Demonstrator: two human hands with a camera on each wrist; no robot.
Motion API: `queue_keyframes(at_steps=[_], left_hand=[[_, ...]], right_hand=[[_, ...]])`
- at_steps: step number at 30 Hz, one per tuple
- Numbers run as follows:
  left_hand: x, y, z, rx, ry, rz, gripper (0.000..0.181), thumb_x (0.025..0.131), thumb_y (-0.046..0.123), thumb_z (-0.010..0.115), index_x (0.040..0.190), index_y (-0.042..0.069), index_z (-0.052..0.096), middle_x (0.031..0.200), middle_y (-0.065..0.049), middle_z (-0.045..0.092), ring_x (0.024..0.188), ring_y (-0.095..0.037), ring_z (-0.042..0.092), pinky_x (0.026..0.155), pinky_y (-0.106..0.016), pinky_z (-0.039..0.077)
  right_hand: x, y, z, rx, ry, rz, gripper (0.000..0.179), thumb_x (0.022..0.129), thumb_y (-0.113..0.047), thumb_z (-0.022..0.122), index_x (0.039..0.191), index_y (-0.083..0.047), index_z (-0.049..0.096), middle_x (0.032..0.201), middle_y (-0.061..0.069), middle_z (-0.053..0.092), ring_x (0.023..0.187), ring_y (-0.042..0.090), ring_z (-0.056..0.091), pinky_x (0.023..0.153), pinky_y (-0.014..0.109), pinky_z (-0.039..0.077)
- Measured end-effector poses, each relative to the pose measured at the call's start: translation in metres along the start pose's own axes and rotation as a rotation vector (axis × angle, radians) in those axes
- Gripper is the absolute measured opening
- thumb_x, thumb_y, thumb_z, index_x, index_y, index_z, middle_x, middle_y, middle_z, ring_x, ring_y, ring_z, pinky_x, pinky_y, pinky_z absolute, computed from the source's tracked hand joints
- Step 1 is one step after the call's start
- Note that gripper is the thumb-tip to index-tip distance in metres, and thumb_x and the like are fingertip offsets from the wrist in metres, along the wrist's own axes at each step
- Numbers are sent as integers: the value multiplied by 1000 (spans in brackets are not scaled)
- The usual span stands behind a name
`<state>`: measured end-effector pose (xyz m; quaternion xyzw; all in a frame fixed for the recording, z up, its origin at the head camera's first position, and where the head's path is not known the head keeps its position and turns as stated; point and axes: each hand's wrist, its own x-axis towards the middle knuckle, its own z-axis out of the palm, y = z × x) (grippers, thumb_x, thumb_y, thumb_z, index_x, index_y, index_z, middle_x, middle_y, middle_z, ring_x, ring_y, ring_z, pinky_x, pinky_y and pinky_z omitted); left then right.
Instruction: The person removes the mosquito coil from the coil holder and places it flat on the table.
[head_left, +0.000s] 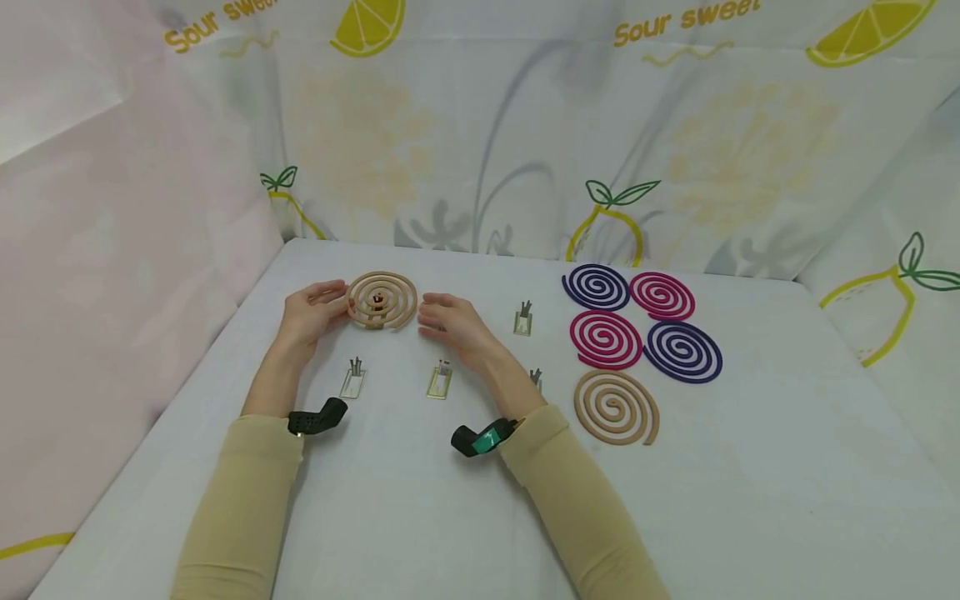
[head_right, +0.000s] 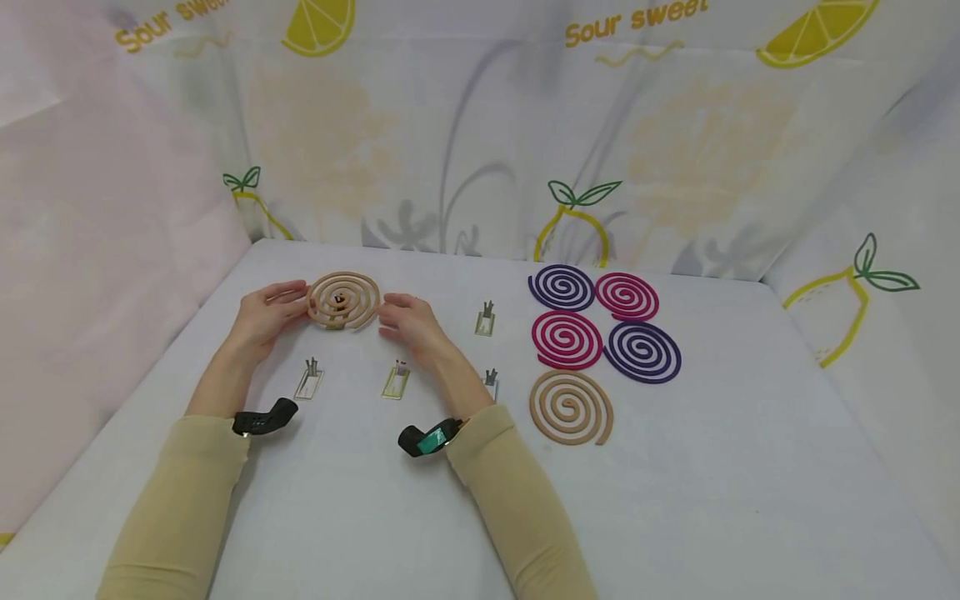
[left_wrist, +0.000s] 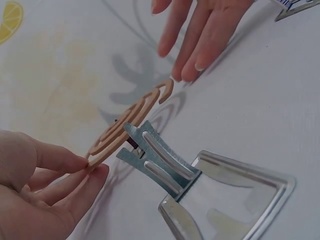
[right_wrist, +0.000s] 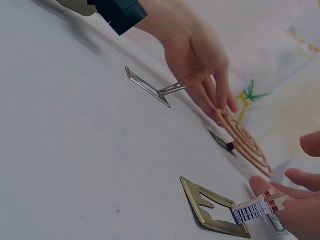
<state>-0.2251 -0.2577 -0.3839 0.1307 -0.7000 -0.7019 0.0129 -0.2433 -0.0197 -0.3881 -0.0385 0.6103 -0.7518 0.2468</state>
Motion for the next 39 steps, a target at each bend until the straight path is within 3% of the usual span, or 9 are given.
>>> queue_keyframes(at_steps=[8,22,39], left_hand=[[1,0,1,19,11,-19,56,98,-1,57,150,-6,36,153,-27,39,109,-6,57,83,-11,54],[1,2,2,28,9,-20,56,99,-1,55,152,-4,35,155,-24,38,123,-11,54,82,-10,53],[-2,7,4,-2,-11,-18,57,100,-1,53,153,-2,33,158,-21,35,131,-16,49,95,-16,52]], right_hand=[[1,1,1,59,-42,-1,48,102,-1,48,149,5,38,152,21,39,138,34,45,112,38,46],[3,1,1,127,-61,-12,47,101,0,48,147,6,41,149,22,41,138,34,46,112,40,45],[2,-3,-1,145,-42,-36,43,101,-1,49,144,6,46,146,22,48,135,34,49,111,40,47]])
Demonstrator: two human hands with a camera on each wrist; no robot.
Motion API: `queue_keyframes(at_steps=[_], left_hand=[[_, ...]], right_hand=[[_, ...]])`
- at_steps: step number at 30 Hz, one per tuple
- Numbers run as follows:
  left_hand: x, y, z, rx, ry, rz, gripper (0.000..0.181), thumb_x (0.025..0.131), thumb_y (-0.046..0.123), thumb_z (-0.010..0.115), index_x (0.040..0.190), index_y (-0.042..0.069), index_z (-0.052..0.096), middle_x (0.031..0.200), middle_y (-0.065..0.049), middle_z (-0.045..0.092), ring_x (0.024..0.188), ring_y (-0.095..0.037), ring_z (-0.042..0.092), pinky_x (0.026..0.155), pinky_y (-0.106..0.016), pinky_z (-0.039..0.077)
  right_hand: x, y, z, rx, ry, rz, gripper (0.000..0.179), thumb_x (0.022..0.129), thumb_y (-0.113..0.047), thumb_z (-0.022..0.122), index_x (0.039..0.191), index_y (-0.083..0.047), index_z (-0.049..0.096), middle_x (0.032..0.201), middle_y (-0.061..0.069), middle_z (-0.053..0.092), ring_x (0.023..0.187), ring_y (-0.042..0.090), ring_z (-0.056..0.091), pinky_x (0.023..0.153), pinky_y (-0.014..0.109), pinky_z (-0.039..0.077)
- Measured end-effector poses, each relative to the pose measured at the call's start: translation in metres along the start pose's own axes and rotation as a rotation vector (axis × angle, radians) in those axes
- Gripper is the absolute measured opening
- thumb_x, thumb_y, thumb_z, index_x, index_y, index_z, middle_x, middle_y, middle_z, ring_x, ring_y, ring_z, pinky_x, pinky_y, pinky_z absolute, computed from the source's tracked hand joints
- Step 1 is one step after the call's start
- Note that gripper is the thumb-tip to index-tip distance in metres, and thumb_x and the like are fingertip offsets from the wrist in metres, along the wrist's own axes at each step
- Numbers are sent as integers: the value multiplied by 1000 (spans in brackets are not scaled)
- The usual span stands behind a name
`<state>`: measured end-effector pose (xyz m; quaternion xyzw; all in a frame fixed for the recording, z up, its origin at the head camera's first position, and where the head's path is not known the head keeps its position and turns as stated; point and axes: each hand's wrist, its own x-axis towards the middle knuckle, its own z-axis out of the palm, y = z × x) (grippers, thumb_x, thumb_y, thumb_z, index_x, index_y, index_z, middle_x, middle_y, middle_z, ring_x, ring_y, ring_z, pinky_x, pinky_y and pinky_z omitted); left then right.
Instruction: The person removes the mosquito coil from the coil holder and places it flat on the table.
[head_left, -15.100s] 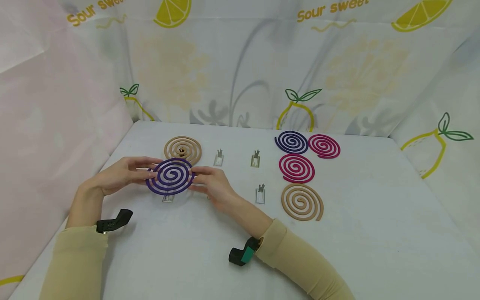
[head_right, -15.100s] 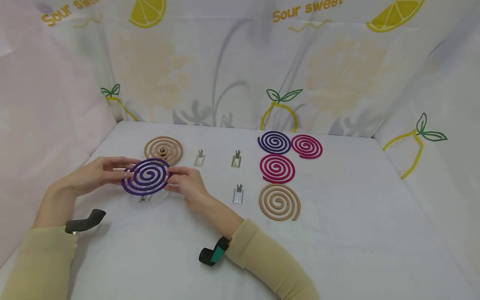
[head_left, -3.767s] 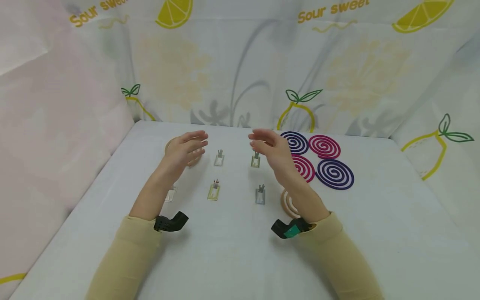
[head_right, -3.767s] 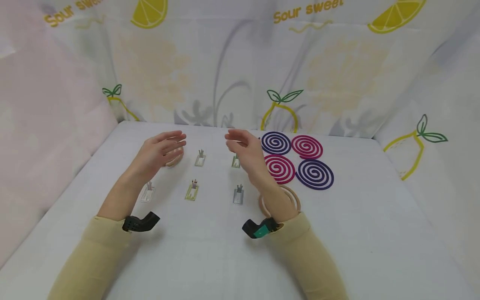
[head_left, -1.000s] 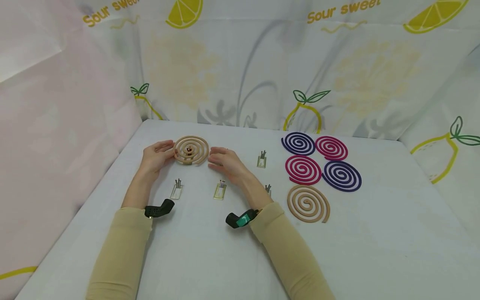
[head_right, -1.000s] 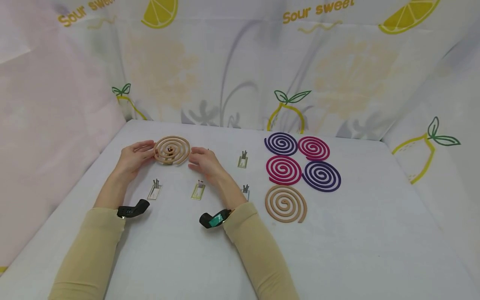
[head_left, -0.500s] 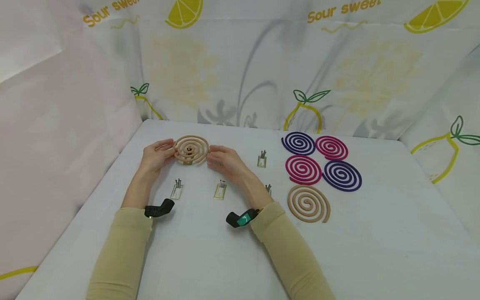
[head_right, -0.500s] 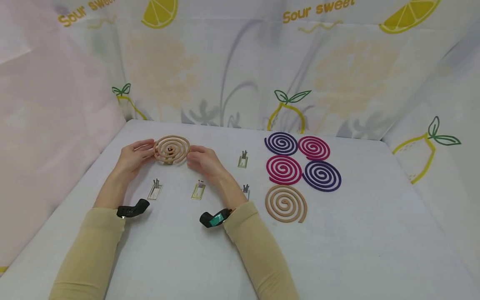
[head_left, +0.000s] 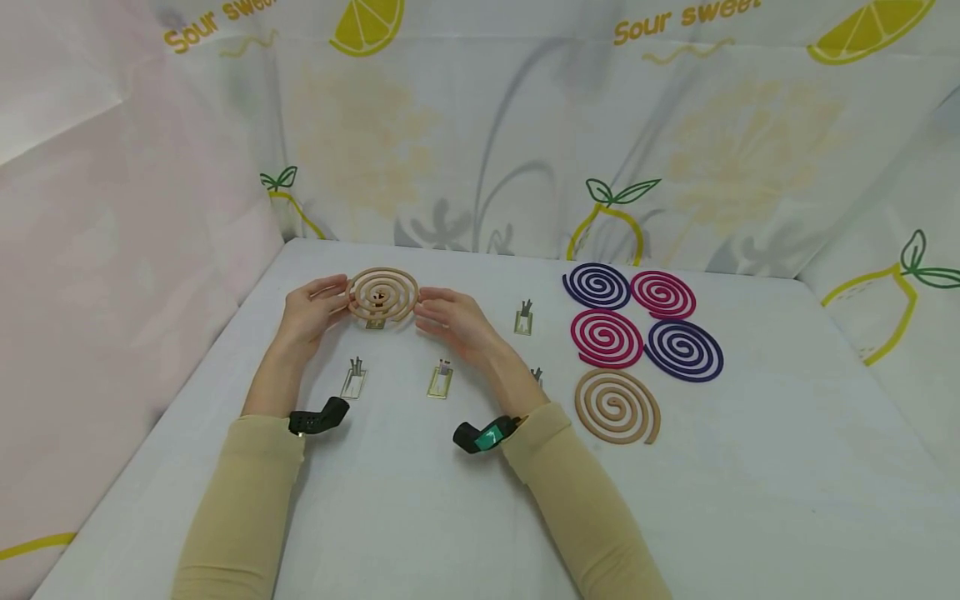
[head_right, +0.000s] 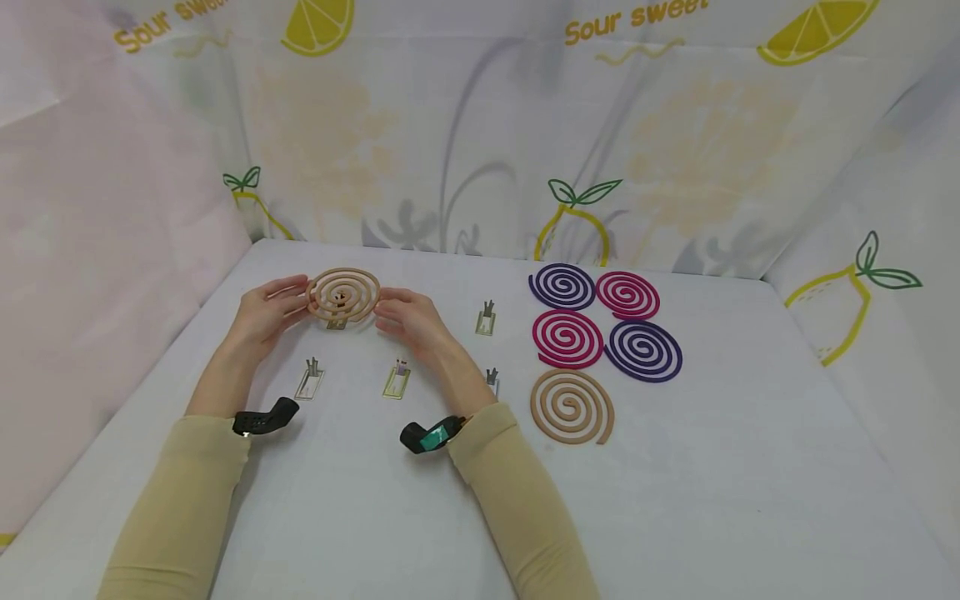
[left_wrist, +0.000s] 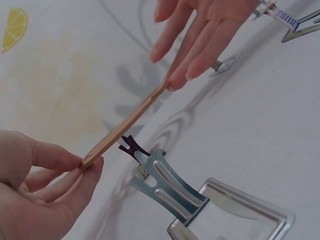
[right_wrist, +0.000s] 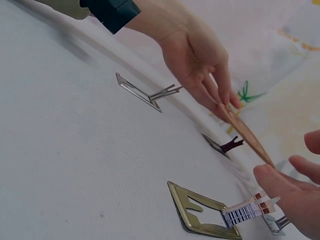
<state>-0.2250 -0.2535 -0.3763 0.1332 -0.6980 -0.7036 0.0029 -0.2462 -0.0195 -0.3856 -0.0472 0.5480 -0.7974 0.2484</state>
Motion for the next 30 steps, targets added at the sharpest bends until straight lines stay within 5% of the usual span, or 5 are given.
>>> queue_keyframes(at_steps=[7,12,24,30], left_hand=[[0,3,2,-18,-1,7,57,100,-2,53,153,-3,33,158,-22,35,131,-16,50,96,-16,52],[-1,4,4,-41,0,17,56,99,0,56,151,-3,36,154,-22,39,115,-9,56,89,-14,54],[-10,14,12,-127,-65,67,57,98,1,58,149,-10,34,115,-3,58,96,-3,63,83,-15,57],[-10,16,16,-161,-107,76,48,98,2,58,142,-9,42,104,0,63,87,-4,68,82,-17,58]], right_hand=[[-2,-3,0,-8,12,-18,42,101,0,49,142,8,47,145,24,49,134,35,50,111,40,46],[-3,-5,-1,-19,31,-50,42,99,1,52,140,8,49,142,24,52,128,33,54,109,39,48],[-4,-10,-4,60,161,-133,47,92,14,56,137,14,48,103,15,63,88,18,66,91,31,59],[-7,-16,-6,88,227,-147,43,92,13,58,135,14,52,101,15,65,81,15,67,87,30,60]])
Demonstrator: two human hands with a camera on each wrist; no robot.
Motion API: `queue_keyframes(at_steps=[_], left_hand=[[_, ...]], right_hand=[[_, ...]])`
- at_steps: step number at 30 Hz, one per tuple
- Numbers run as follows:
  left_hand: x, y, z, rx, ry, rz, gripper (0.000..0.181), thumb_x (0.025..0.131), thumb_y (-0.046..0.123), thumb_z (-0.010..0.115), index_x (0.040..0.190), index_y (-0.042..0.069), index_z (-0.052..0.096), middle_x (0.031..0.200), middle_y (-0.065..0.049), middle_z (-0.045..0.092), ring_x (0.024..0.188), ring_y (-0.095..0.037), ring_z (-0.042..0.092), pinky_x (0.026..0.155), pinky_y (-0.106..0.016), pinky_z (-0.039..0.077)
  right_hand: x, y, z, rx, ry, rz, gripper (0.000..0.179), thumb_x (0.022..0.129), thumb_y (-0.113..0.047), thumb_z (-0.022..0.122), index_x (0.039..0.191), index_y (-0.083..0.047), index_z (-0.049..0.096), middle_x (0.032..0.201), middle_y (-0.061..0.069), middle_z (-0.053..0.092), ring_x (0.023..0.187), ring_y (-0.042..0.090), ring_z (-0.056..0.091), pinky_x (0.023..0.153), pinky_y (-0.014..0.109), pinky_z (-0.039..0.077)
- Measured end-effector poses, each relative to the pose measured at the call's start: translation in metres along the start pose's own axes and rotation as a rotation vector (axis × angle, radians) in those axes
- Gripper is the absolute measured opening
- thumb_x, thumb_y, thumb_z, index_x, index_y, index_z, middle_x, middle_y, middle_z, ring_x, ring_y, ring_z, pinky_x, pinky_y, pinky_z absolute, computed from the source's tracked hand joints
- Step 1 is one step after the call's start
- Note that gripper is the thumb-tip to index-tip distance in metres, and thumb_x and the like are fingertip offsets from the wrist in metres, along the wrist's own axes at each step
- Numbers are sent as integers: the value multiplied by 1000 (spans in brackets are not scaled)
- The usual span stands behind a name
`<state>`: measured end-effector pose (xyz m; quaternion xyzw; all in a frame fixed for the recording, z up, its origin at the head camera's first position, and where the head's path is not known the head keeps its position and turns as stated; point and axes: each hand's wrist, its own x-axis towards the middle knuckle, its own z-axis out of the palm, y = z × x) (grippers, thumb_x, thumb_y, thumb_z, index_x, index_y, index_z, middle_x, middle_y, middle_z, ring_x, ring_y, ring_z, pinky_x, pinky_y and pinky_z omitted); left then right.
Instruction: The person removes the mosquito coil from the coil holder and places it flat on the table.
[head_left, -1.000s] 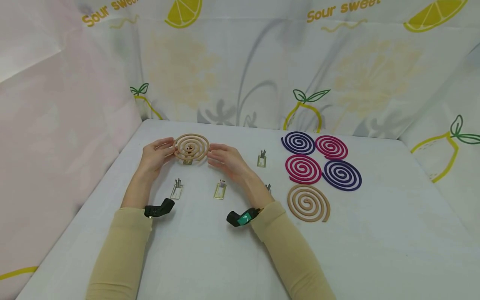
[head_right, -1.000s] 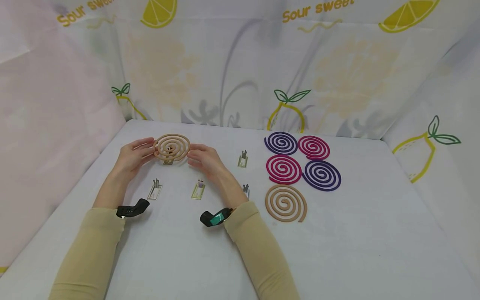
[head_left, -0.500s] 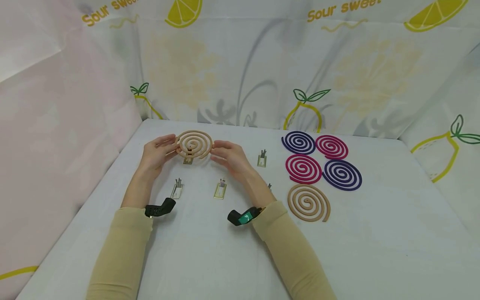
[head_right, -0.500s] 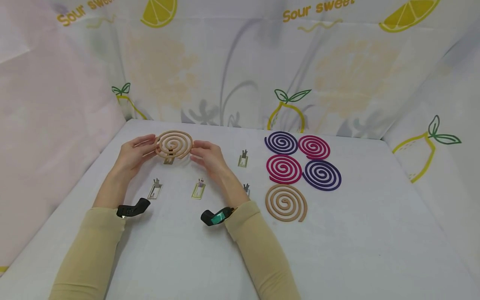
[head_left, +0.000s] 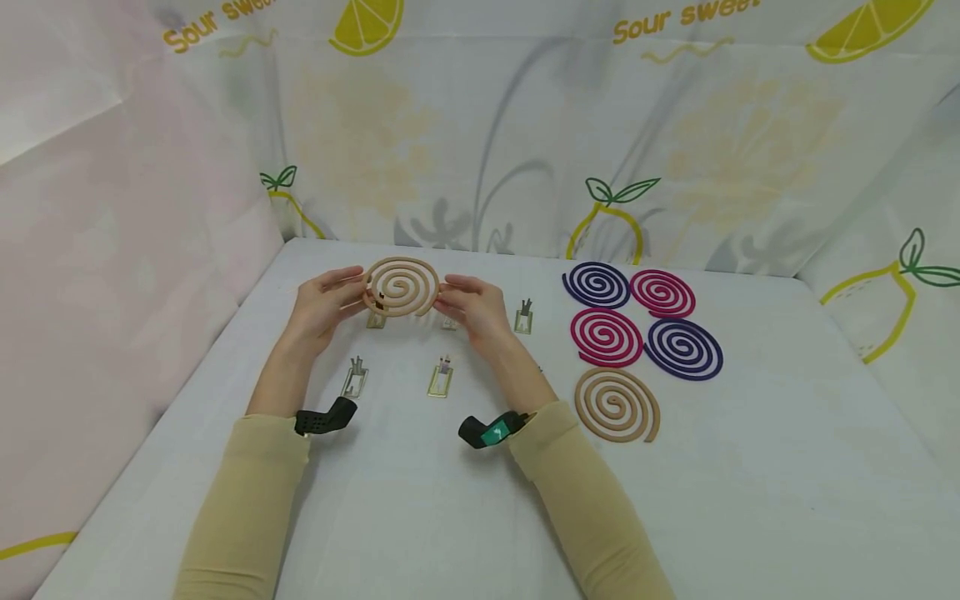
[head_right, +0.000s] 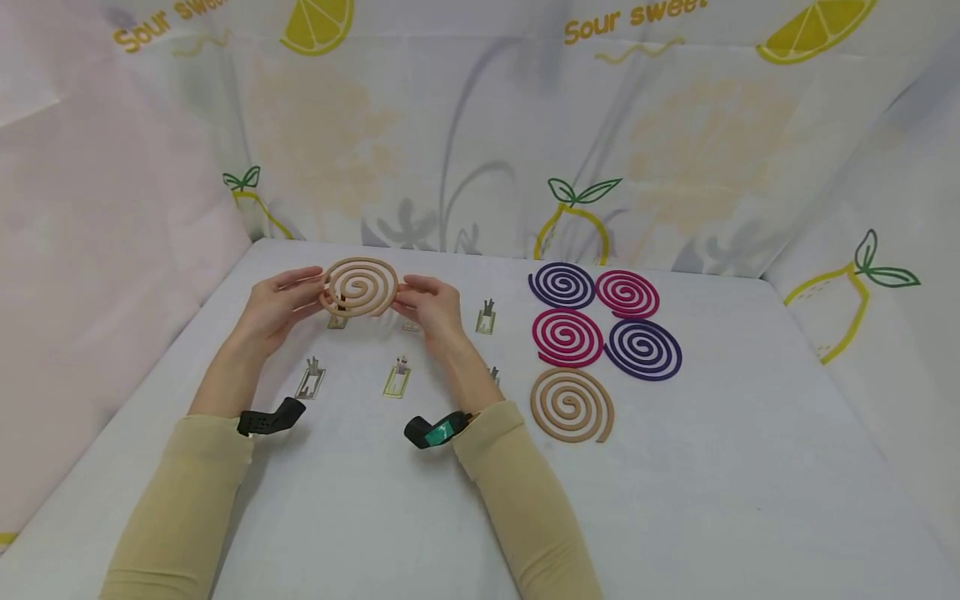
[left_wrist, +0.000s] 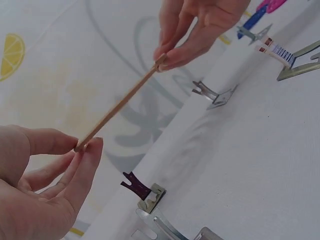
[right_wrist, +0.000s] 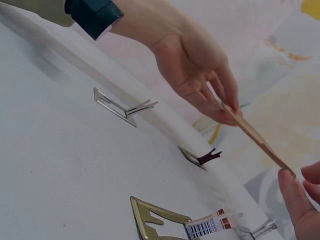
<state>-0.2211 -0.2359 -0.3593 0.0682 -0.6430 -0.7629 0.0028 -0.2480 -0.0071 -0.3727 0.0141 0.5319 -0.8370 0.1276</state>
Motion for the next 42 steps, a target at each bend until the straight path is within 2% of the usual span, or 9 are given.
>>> queue_keyframes(at_steps=[5,12,22,28,34,42], left_hand=[[1,0,4,25,-39,-3,50,98,5,61,141,-11,42,95,3,69,83,-5,71,80,-19,59],[-2,1,11,47,-83,-9,53,98,8,63,142,-12,42,93,5,71,84,-6,70,79,-19,60],[-3,1,23,83,-103,4,50,99,8,61,142,-12,44,101,3,66,86,-6,67,79,-19,60],[-7,2,29,124,-90,10,49,100,10,60,142,-9,46,106,2,64,89,-5,67,80,-18,59],[-7,1,32,112,-83,3,48,99,8,60,141,-10,46,104,1,64,84,-4,68,80,-20,60],[-8,-2,43,99,-100,21,43,99,3,59,138,-13,48,98,1,65,81,-6,69,76,-22,61]], right_hand=[[-2,-6,-3,-18,46,-14,40,92,10,62,131,13,56,104,18,67,79,14,68,86,31,61],[0,-13,-9,-79,65,-32,40,91,7,66,129,14,57,96,12,67,74,13,69,71,24,62],[-3,-27,-20,-104,81,-14,37,89,8,67,125,12,61,111,22,70,79,17,70,80,31,62],[-7,-34,-22,-91,74,-5,38,90,6,67,127,12,60,106,19,70,82,17,71,82,31,62],[-13,-37,-22,-76,92,-2,38,90,6,67,127,12,61,104,17,69,82,16,70,81,31,62],[-16,-39,-33,-90,115,12,38,90,7,67,127,12,60,103,16,69,82,16,70,81,31,62]])
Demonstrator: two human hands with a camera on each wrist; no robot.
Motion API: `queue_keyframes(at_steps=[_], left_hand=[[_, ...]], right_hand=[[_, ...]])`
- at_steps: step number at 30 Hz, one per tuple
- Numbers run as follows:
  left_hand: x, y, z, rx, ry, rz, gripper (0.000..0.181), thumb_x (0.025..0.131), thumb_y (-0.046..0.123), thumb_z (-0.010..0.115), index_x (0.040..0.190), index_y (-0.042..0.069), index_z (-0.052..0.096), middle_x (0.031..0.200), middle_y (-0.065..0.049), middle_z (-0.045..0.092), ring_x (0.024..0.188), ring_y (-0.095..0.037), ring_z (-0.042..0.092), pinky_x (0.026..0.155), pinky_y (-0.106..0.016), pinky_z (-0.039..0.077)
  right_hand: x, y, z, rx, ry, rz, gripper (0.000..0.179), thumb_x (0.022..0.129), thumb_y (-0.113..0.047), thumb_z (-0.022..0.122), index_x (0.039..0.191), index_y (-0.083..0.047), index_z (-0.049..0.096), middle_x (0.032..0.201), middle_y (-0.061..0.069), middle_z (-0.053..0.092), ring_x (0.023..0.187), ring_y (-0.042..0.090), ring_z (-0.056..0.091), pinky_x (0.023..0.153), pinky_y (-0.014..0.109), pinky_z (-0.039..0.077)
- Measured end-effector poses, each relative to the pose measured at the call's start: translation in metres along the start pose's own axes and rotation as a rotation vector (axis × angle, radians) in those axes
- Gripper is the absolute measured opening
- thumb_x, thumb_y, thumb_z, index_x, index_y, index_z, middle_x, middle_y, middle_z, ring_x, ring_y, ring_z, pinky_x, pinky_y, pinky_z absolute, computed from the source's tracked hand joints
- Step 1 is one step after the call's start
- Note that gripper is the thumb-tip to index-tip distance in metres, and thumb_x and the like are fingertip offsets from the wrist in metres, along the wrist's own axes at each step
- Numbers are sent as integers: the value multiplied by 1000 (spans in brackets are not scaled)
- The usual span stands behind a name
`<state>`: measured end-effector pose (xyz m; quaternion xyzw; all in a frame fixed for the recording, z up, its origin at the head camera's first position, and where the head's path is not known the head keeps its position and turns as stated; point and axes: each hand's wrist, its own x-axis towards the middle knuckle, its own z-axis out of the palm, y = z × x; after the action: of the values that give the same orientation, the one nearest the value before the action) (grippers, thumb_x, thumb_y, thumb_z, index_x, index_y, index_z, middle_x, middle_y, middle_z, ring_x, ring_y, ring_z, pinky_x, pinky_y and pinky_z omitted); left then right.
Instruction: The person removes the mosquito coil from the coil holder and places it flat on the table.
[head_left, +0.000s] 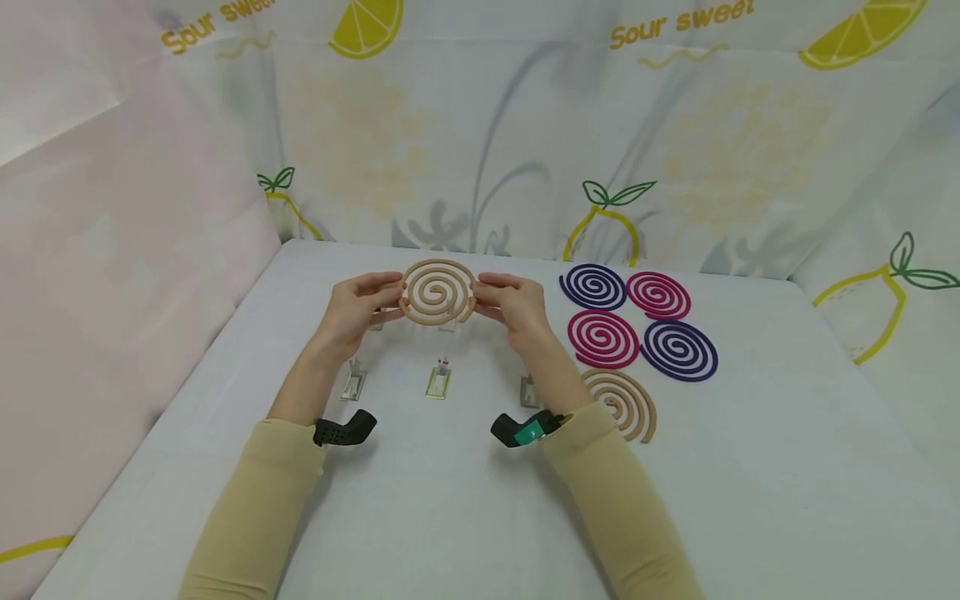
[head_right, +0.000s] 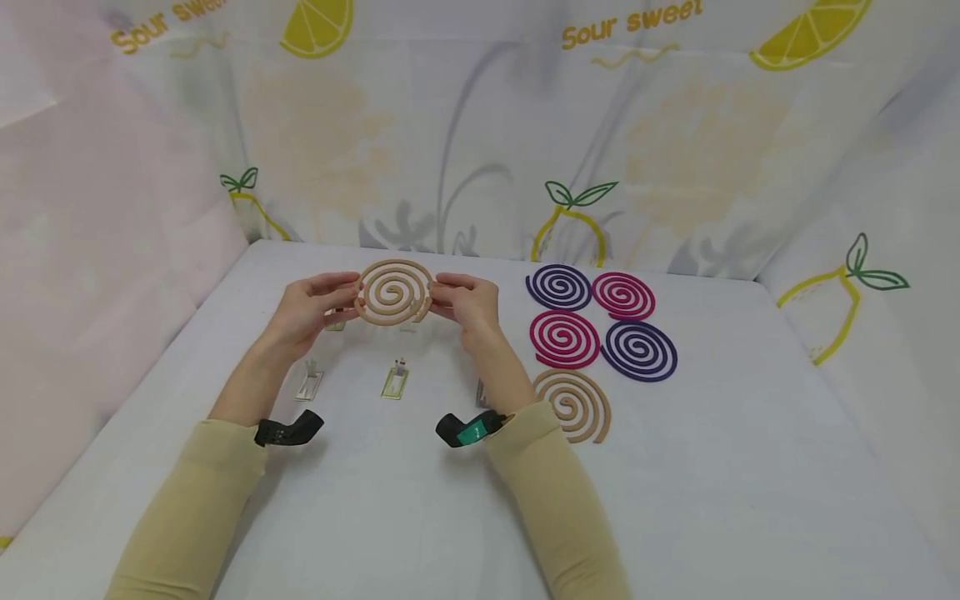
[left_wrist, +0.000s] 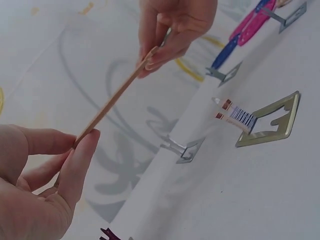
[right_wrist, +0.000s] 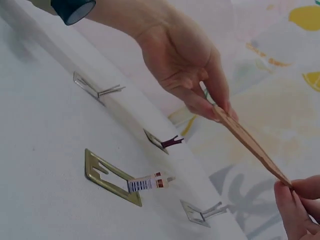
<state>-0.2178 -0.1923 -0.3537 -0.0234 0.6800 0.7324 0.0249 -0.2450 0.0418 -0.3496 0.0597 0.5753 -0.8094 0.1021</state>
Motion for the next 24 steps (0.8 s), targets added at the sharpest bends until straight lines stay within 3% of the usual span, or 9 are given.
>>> queue_keyframes(at_steps=[10,24], left_hand=[[-3,-2,21,36,-16,-4,41,100,3,56,139,-10,49,105,-4,60,83,-6,67,80,-24,61],[-11,-16,63,-36,-13,-45,36,100,1,55,135,-8,54,106,-7,59,84,-8,65,79,-25,61]], right_hand=[[-6,-6,-22,-26,1,22,40,91,8,65,130,13,57,97,11,69,85,17,71,78,30,62],[-20,-15,-63,-91,-13,49,42,93,8,63,133,14,54,93,6,69,82,12,70,81,29,62]])
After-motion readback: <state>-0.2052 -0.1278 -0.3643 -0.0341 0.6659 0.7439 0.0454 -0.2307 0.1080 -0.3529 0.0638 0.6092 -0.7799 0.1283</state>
